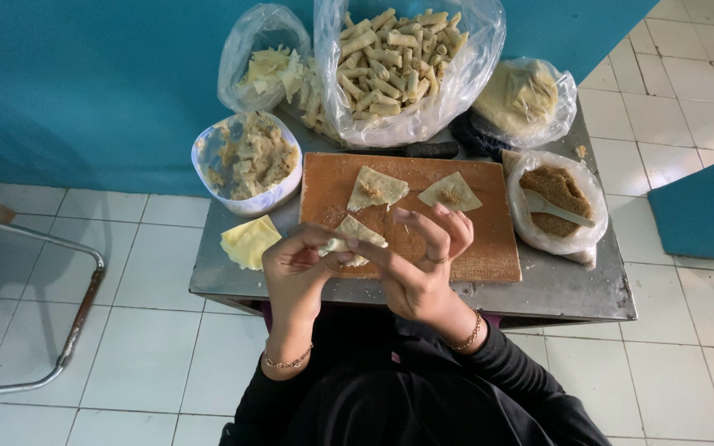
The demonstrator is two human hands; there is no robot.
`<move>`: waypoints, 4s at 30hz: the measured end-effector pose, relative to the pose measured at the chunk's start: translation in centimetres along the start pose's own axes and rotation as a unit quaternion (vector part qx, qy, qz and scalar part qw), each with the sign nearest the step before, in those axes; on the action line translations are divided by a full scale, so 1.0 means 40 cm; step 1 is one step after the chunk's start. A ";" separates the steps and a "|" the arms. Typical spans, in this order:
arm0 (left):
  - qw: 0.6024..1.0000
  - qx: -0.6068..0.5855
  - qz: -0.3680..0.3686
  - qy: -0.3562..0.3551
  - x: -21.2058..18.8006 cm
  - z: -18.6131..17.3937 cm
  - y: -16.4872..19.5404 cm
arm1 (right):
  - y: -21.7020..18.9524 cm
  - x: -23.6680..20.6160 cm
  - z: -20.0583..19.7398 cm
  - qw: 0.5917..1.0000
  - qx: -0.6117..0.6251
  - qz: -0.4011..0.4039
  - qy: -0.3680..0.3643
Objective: The person sits at a metal table and uses a spoon to place filling onto triangular pastry wrappers arranged on a cutting board, then folds the wrappers over the filling by hand and sets the folded pastries aside. Bags of already folded pastries, dough, and bowls of filling sit on the table.
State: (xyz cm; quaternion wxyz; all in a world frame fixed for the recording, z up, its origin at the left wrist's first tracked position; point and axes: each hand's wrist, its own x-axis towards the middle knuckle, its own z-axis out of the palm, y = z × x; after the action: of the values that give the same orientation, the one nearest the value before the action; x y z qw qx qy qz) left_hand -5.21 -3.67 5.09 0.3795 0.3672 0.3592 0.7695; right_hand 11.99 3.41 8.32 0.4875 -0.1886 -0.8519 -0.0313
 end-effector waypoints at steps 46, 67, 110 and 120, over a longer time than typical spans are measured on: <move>0.996 0.085 0.040 -0.006 -0.008 0.022 0.018 | 0.046 -0.061 0.036 0.970 0.244 -0.014 0.008; 1.000 -0.012 -0.025 -0.003 -0.008 0.002 -0.026 | 0.054 -0.069 0.018 0.994 0.098 -0.047 -0.011; 0.991 -0.115 -0.062 -0.011 -0.016 -0.020 -0.062 | 0.051 -0.072 0.020 0.997 0.047 -0.064 0.018; 0.999 -0.047 -0.006 -0.022 -0.016 -0.011 -0.047 | 0.057 -0.095 0.015 0.995 0.079 -0.062 0.007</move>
State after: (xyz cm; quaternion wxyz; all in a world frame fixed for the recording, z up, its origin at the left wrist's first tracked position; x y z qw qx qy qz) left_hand -4.68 -3.47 3.14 0.4089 0.3637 0.3163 0.7749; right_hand 14.05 4.55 4.50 0.5043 -0.0958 -0.8582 0.0049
